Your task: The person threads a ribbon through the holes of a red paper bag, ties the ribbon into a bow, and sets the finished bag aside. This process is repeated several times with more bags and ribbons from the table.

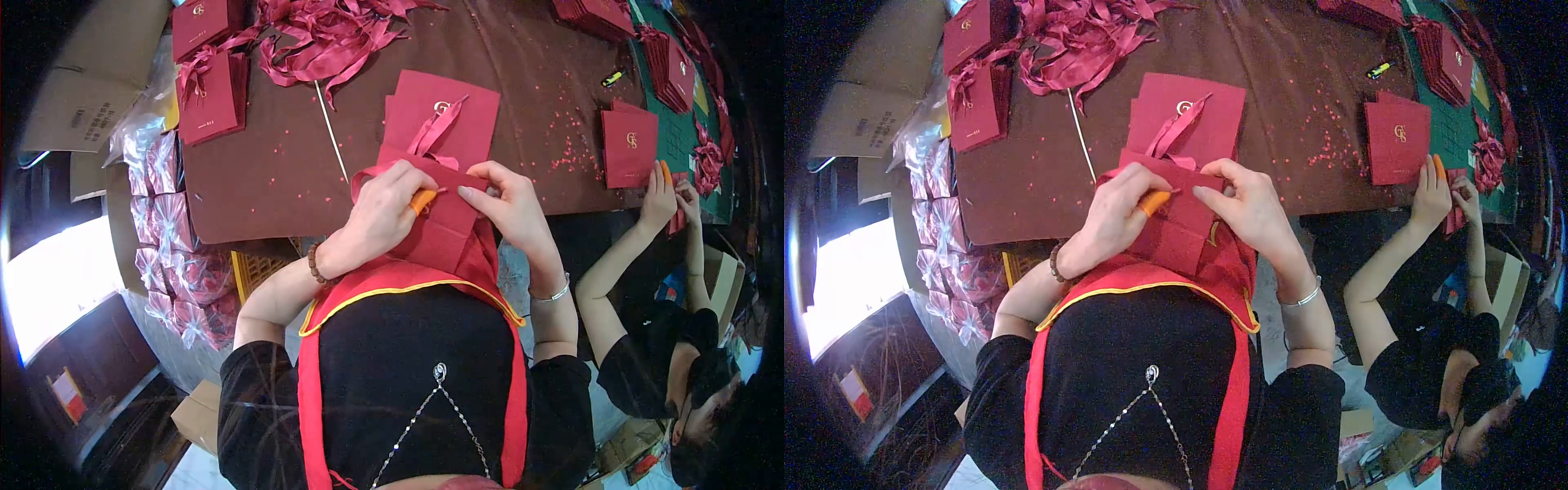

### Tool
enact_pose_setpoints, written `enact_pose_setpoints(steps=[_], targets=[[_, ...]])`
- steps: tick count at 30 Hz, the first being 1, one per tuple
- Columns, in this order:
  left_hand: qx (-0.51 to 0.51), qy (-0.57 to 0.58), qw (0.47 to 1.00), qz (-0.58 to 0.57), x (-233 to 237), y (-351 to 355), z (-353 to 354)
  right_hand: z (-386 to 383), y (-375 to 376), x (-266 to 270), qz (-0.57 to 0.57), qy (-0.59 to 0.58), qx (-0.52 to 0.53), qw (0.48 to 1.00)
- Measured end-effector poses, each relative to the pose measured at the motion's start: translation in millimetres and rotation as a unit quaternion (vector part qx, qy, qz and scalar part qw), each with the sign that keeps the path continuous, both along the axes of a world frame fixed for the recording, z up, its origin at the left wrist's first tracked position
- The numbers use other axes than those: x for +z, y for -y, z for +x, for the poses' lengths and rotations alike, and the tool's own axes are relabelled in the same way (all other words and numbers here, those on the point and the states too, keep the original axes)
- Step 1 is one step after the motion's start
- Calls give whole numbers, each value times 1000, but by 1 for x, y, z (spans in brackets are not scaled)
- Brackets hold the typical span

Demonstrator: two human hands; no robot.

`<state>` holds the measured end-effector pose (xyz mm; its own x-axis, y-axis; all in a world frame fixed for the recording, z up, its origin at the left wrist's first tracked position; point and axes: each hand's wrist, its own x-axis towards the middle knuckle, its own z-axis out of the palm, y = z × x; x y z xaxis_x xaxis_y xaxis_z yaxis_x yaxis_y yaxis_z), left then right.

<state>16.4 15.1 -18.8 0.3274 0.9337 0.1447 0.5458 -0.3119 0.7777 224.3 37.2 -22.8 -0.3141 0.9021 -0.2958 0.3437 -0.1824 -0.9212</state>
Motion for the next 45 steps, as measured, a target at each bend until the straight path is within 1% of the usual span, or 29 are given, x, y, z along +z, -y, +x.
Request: enact_pose_setpoints(steps=[2, 4, 9, 11, 15, 19, 21, 22, 24, 26, 28, 31, 33, 35, 36, 37, 40, 41, 42, 43, 44, 45], targets=[[4, -9, 1000, 21, 3, -3, 0, 0, -1, 1, -1, 10, 4, 1000], [-5, -34, 999, 1, 9, -5, 3, -3, 0, 7, 2, 5, 0, 1000], [-1, 1, 1000, -31, 3, -7, 10, -4, 1, 12, 9, 17, 3, 1000], [-3, -2, 999, -33, 3, -8, 11, -4, 1, 13, 28, 23, 2, 999], [0, -4, 999, -50, 7, -10, 12, -3, 1, 12, 8, 23, 3, 1000], [-3, 8, 999, -33, 3, -11, 14, -1, 2, 6, -4, -32, -7, 999], [27, 105, 990, -88, 3, -9, 19, -1, 3, 5, -12, -52, -19, 998], [26, 105, 990, -88, 7, -10, 19, -1, 2, 4, -9, -52, -11, 999], [29, 44, 991, -120, 15, -12, 20, -1, 3, 3, -6, -52, -4, 999], [20, 62, 989, -129, 12, -14, 19, -5, 3, 4, 107, -40, 27, 993], [7, 41, 994, -99, 12, -14, 20, -4, 4, 11, 88, -35, 28, 995], [17, 51, 998, -39, 6, -9, 25, -3, 4, 13, 80, -17, 22, 996], [7, 45, 997, -56, 6, -7, 23, 0, 4, 14, 110, -20, 46, 993], [-30, 70, 994, -73, 10, -5, 17, 1, 5, 15, 91, -21, 41, 995], [-19, 34, 996, -77, 15, -6, 14, 1, 6, 15, 71, -24, 37, 997], [-19, 33, 996, -77, 15, -7, 12, 1, 7, 16, 71, -25, 38, 996], [-12, -98, 994, 49, 11, -12, 8, -1, 7, 16, 78, -43, 34, 995], [-12, -99, 994, 50, 9, -13, 8, -1, 7, 15, 106, -37, 42, 993], [-16, -113, 990, 85, 8, -15, 9, 0, 7, 15, 134, -30, 50, 989], [-21, -126, 985, 119, 7, -15, 9, 0, 8, 16, 134, -29, 50, 989], [-17, -130, 984, 122, 11, -14, 12, 0, 9, 18, 135, -20, 51, 989], [-35, -139, 980, 135, 16, -17, 10, 0, 9, 19, 137, -11, 53, 989]])
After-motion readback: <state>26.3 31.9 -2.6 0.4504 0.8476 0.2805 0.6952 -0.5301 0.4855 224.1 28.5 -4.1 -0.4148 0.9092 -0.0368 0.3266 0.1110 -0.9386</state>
